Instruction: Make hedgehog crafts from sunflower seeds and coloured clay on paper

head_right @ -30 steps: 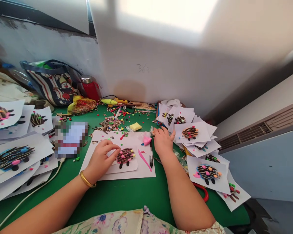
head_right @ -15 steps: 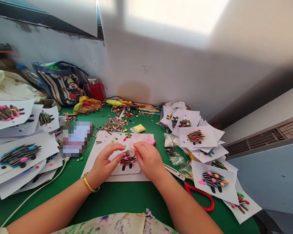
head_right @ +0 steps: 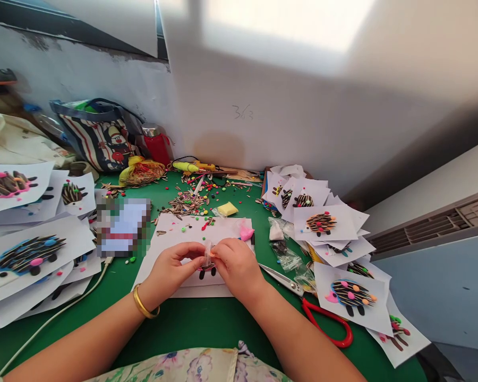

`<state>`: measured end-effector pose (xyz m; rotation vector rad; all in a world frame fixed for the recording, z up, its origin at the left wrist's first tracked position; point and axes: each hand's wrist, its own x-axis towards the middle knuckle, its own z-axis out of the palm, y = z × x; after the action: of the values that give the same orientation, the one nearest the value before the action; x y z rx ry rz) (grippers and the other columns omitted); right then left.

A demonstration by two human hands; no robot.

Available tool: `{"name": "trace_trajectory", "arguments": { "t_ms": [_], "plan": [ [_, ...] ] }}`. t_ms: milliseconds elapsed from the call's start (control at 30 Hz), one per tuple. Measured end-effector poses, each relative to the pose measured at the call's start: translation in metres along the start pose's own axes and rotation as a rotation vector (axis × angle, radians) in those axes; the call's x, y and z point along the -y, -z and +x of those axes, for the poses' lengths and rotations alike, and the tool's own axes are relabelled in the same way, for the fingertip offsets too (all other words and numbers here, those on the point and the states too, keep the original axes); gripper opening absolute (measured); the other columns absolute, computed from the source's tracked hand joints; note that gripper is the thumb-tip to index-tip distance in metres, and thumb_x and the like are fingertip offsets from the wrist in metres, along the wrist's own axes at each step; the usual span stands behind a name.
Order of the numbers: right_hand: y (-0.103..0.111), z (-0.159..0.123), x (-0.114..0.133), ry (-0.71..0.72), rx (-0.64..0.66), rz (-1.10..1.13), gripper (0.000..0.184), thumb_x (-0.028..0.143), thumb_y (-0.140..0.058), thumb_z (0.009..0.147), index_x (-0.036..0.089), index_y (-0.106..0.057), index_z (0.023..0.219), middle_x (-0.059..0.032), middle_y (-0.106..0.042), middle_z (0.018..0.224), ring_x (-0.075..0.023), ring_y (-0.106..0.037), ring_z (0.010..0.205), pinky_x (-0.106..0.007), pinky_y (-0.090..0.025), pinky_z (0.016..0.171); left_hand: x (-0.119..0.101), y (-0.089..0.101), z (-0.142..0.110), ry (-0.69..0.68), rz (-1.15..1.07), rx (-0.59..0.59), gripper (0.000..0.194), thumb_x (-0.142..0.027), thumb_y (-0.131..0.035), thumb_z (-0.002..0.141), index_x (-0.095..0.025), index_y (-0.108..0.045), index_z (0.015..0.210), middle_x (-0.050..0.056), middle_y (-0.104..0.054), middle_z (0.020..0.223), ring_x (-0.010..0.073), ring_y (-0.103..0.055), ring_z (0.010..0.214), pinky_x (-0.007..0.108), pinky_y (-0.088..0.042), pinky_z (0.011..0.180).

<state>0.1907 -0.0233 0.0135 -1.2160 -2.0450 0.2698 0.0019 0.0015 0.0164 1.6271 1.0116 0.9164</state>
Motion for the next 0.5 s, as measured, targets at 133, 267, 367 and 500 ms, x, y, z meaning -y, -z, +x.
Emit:
{"name": "trace_trajectory", "arguments": {
  "t_ms": [133,267,367,500],
  "plan": [
    [0.0036,0.0012,0.0033,-0.069,0.03,0.176,0.016,0.014,-0.057,0.088,0.023,-0.062,0.1,-0.0066,-0.066,0.1,-0.0204,-0.061,0.096,-0.034,-0.051,0.083,0.0044,0.0002,0.0014,-0.043,0.023,-0.045,0.008,-0.021,-0.067,0.081,-0.019,-0.072,0.087,0.003,-0.074,0.084,0.016,-0.068,0.076,0.027,-0.057,0.072],
    [0.0064,0.0002,0.0025,-0.195,0.045,0.364,0.013,0.022,-0.056,0.092,0.023,-0.061,0.104,-0.0069,-0.064,0.111,-0.0202,-0.059,0.106,-0.034,-0.049,0.09,0.0049,0.0006,0.0008,-0.169,0.065,-0.054,0.01,-0.018,-0.064,0.085,-0.02,-0.072,0.089,0.004,-0.074,0.089,0.0166,-0.068,0.084,0.029,-0.056,0.079],
    [0.0048,-0.0013,0.0014,-0.323,0.048,0.439,0.009,0.024,-0.057,0.091,0.023,-0.058,0.1,-0.0029,-0.064,0.094,-0.0164,-0.061,0.086,-0.031,-0.05,0.081,0.0019,0.0004,-0.0008,-0.251,0.145,-0.026,0.012,-0.018,-0.062,0.087,-0.022,-0.073,0.092,0.003,-0.073,0.089,0.0156,-0.067,0.084,0.028,-0.054,0.078],
    [0.0039,-0.0013,0.0056,-0.381,0.078,0.502,0.007,0.023,-0.06,0.089,0.022,-0.054,0.094,0.0019,-0.061,0.078,-0.014,-0.058,0.073,-0.026,-0.049,0.071,-0.0001,-0.0002,-0.0026,-0.311,0.347,-0.007,0.009,-0.023,-0.066,0.087,-0.022,-0.072,0.093,0.003,-0.071,0.086,0.0162,-0.065,0.08,0.029,-0.053,0.075]
  ]
}}
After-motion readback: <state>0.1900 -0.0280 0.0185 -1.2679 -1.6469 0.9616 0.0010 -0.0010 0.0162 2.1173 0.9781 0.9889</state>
